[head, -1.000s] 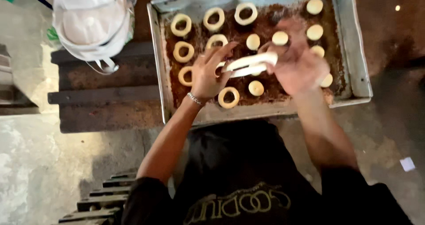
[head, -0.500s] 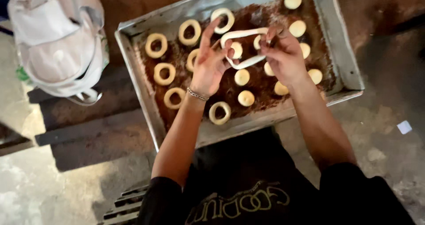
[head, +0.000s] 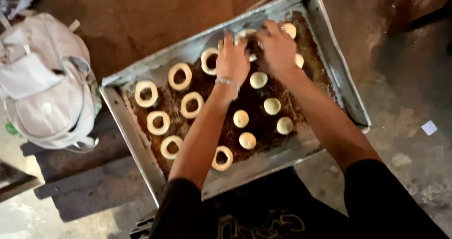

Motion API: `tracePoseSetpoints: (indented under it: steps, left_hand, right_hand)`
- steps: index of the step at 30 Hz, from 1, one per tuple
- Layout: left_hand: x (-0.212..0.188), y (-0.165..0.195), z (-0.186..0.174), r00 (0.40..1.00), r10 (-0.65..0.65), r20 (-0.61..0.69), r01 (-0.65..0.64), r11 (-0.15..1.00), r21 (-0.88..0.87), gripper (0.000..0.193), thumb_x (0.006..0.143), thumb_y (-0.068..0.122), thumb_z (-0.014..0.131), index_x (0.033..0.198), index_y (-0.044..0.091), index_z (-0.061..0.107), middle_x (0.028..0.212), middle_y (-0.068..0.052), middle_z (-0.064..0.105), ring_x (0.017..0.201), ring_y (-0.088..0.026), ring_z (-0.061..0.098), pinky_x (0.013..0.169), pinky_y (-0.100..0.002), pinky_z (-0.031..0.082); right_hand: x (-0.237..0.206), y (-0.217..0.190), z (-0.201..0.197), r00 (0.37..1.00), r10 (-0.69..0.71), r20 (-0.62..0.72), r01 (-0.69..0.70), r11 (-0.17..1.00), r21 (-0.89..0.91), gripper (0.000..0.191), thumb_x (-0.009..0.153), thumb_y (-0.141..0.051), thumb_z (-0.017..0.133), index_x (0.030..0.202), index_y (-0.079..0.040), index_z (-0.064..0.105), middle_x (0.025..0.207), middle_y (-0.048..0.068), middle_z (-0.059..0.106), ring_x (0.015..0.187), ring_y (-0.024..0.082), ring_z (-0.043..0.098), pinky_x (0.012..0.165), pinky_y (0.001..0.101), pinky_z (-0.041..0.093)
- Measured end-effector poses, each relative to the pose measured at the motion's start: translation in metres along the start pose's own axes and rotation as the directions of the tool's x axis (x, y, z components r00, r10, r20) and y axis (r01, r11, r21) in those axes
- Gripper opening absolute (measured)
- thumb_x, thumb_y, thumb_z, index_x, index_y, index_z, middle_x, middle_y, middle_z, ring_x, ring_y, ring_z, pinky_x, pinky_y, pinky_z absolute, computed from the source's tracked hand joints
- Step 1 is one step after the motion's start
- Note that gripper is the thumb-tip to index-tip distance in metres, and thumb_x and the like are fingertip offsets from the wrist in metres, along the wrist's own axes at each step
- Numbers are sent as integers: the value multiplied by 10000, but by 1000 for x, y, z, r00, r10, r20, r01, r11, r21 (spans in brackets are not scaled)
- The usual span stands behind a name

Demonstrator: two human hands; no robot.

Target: The person takes round dough balls from a baking tray, rolls each one by hand into a rope, and joins the ends to form a ring, placing the shaped rings back onto the tray. They repeat this shaping cycle for dough balls across the tray.

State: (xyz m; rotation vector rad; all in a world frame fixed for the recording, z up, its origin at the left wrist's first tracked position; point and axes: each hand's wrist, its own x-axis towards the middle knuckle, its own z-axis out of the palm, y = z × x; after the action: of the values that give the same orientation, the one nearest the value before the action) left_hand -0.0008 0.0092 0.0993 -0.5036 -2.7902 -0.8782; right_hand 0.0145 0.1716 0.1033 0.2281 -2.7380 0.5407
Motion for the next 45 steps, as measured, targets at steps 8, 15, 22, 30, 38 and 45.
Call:
tracePoseSetpoints:
  steps: [8, 15, 22, 30, 38, 45]
  left_hand:
    - [-17, 7, -24, 963, 238, 128, -252, 961, 111, 315, 834, 219, 747, 1142, 152, 728, 1276, -25, 635, 1241, -281, 549, 990, -478, 494]
    - [-32, 44, -20, 999, 28, 44, 1, 836, -549, 386, 1022, 153, 663, 1405, 138, 626, 1231, -109, 706, 1064, -251, 696, 964, -392, 560]
    - [-75, 64, -66, 997, -48, 62, 79, 678, -731, 341, 1044, 91, 649, 1384, 109, 652, 1222, -132, 754, 988, -233, 700, 841, -336, 575]
    - [-140, 64, -120, 996, 2, -93, -60, 776, -628, 403, 903, -56, 709, 1273, 104, 717, 1098, -135, 755, 962, -280, 750, 845, -342, 595]
    - [-209, 69, -146, 943, -41, -330, -151, 832, -534, 435, 830, 101, 802, 1245, 106, 668, 1142, -109, 716, 1077, -301, 649, 973, -414, 502]
    - [-238, 51, -183, 777, -287, -560, 72, 925, -374, 522, 780, 99, 810, 1273, 128, 639, 1036, 33, 718, 1082, -281, 641, 957, -437, 488]
  right_hand:
    - [6, 90, -49, 935, -121, 334, 165, 980, -109, 378, 927, -196, 783, 1233, -32, 635, 1218, 170, 654, 1003, 343, 679, 839, 474, 562]
    - [-19, 48, -64, 919, 122, 376, -336, 742, 580, 381, 945, -68, 756, 1262, -9, 554, 1158, 114, 679, 1025, 160, 706, 852, 296, 593]
    - [-79, -38, -89, 966, 163, 203, -255, 447, 857, 401, 1021, 25, 717, 1387, -25, 563, 1164, 35, 637, 1073, 88, 632, 920, 259, 561]
    - [-113, -110, -113, 999, 43, 31, -52, 672, 739, 549, 902, 94, 743, 1401, -48, 562, 1082, 14, 681, 1002, 100, 656, 876, 254, 543]
    - [-123, -156, -98, 991, 12, 132, -128, 329, 936, 570, 897, 36, 707, 1444, -15, 552, 1282, 83, 639, 1134, 161, 635, 977, 276, 549]
    - [-148, -163, -90, 943, -302, 143, -201, -171, 964, 573, 894, 84, 616, 1454, -5, 537, 1165, 127, 673, 1006, 199, 646, 935, 325, 524]
